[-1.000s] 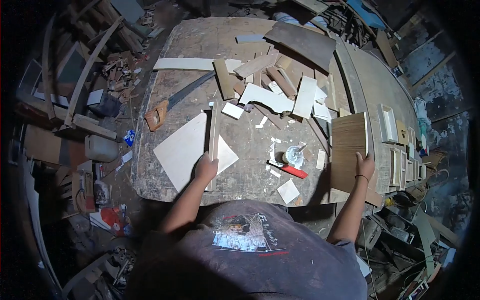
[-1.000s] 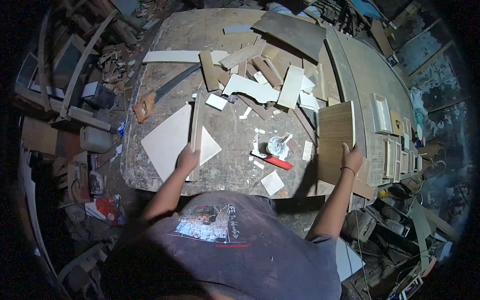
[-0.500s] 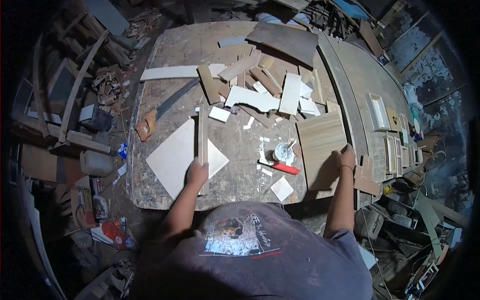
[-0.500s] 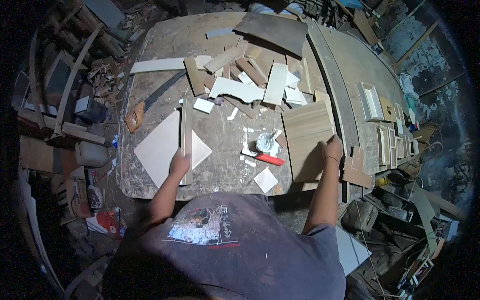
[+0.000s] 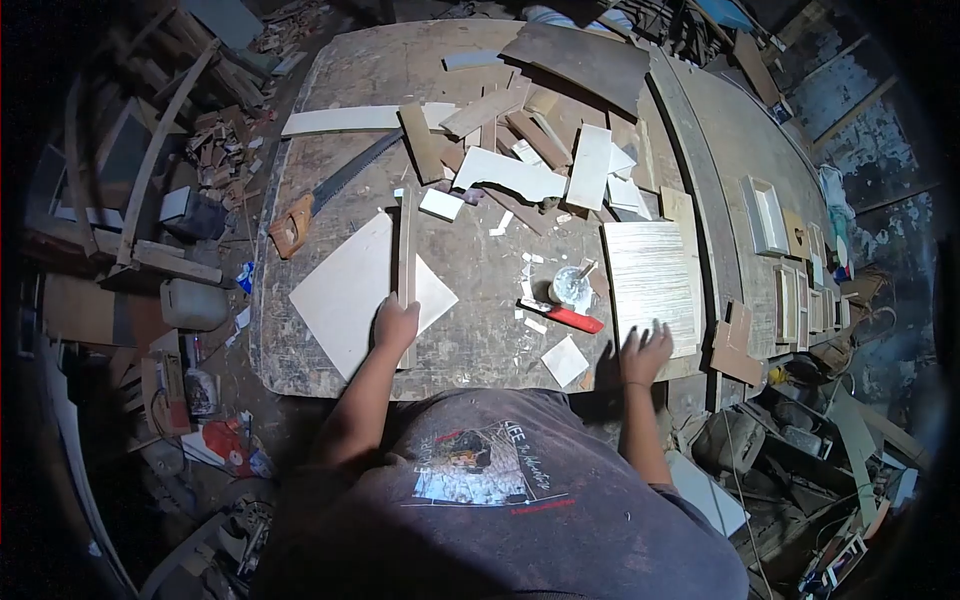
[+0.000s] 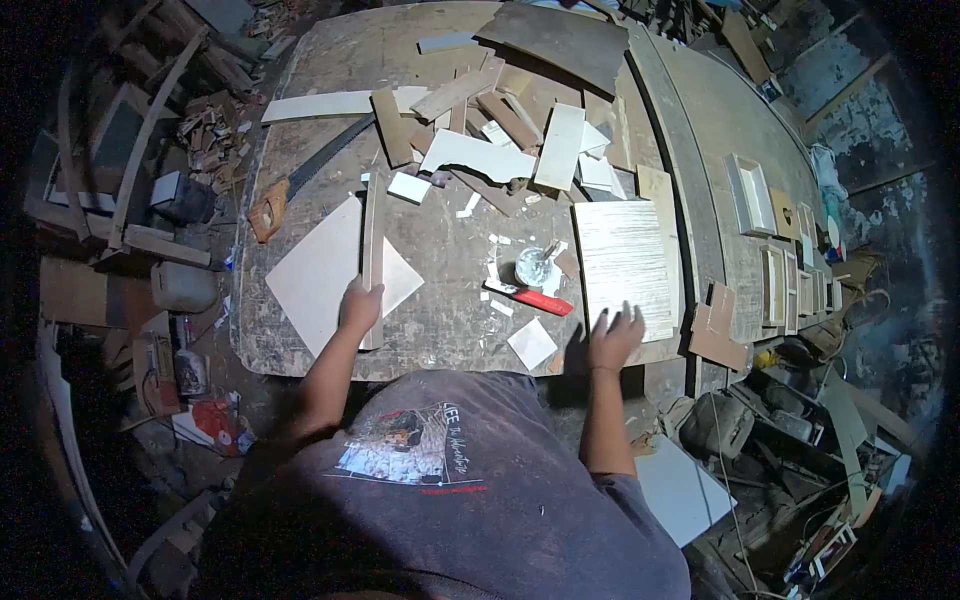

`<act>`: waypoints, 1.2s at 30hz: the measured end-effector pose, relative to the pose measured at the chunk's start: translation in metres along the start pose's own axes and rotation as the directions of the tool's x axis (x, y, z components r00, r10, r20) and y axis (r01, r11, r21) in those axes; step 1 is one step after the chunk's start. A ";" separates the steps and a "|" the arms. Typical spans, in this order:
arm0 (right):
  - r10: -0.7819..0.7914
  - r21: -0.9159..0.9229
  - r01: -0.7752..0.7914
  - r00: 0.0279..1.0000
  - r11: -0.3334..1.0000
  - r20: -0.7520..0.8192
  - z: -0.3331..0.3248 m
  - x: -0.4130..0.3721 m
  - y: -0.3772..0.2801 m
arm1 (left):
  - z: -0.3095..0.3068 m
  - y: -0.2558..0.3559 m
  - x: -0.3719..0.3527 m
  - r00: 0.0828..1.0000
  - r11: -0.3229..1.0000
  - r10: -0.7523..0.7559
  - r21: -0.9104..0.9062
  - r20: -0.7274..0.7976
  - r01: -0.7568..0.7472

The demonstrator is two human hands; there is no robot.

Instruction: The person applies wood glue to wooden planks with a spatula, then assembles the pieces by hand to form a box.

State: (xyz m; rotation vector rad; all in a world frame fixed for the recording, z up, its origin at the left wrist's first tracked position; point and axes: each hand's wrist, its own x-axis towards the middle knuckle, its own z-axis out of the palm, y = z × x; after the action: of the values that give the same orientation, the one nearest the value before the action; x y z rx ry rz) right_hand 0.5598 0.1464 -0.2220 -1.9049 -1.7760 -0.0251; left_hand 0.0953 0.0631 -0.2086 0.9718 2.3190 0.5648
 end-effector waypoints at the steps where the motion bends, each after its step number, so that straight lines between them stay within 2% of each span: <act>1: -0.021 0.026 0.020 0.999 0.999 0.047 0.003 -0.013 -0.006 | 0.000 0.003 -0.001 1.000 1.000 0.000 0.010 -0.014 0.000; 4: 0.017 -0.050 -0.006 0.978 0.999 0.206 0.020 -0.046 -0.008 | -0.008 0.013 -0.007 1.000 1.000 -0.016 0.000 0.007 0.016; 7: 0.060 -0.187 -0.022 0.978 0.982 0.198 0.033 -0.061 -0.009 | 0.001 0.002 -0.002 0.997 1.000 0.020 0.021 -0.068 -0.018; 10: 0.093 -0.158 -0.059 0.972 0.986 0.218 0.034 -0.061 -0.007 | 0.002 -0.005 0.004 0.999 0.999 0.052 -0.015 -0.004 -0.052; 13: 0.082 -0.141 -0.054 0.976 0.988 0.202 0.035 -0.061 -0.004 | 0.006 -0.006 0.004 0.997 0.999 0.049 0.015 -0.059 -0.048; 19: 0.091 -0.141 -0.063 0.975 0.988 0.204 0.032 -0.060 -0.007 | -0.001 0.002 0.003 0.999 1.000 0.015 0.019 0.035 -0.015; 25: 0.155 -0.145 -0.124 0.960 0.982 0.233 0.037 -0.059 -0.010 | 0.012 -0.017 0.017 1.000 0.995 -0.017 0.096 0.011 0.015; 34: 0.146 -0.143 -0.118 0.968 0.983 0.205 0.035 -0.060 -0.011 | 0.007 -0.002 0.004 0.999 1.000 0.013 0.005 -0.034 -0.013; 36: 0.141 -0.142 -0.114 0.970 0.983 0.197 0.036 -0.060 -0.012 | 0.015 -0.011 0.011 1.000 1.000 -0.022 -0.010 -0.012 0.022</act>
State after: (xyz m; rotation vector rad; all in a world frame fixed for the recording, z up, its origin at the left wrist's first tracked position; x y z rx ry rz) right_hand 0.5284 0.1046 -0.2704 -2.1808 -1.8178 0.1099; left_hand 0.0925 0.0668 -0.2302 0.9395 2.3320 0.5744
